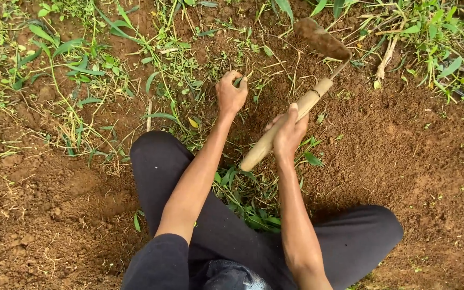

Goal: Using a hand hoe to loosen soil and remove weeds from a field while sitting on the ground.

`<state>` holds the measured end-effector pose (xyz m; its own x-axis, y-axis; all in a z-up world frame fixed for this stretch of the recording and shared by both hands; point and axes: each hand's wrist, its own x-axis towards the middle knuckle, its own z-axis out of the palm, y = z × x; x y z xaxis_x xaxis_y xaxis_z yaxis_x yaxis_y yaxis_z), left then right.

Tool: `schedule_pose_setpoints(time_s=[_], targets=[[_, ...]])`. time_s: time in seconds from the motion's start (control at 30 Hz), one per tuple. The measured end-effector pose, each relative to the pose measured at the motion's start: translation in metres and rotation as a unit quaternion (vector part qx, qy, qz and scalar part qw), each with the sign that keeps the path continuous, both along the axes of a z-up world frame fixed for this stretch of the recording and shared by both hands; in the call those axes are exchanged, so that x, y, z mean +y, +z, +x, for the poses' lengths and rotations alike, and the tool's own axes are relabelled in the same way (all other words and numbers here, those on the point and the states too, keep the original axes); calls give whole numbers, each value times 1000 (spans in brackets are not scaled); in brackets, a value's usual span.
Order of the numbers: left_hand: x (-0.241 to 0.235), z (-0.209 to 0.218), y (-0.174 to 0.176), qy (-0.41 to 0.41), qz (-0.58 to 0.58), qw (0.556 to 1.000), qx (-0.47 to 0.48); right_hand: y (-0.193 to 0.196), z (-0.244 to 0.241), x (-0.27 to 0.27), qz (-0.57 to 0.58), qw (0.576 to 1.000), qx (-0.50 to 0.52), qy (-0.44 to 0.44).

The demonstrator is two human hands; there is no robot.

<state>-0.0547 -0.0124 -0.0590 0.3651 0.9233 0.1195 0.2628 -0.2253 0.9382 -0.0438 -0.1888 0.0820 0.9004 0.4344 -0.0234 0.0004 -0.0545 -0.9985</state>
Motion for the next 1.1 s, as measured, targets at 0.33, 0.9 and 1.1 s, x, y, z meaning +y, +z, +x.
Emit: schedule_pose_setpoints(time_s=[0.33,0.9,1.1], targets=[[6,5,-20,8,-36,999,10,-34,0,3,-118,984,38,129],[-23,-12,11,13,79,995,60,-60,3,2,-119,985,6,122],[-22,-7,4,13,118,992,52,-23,8,24,-35,998,-37,30]])
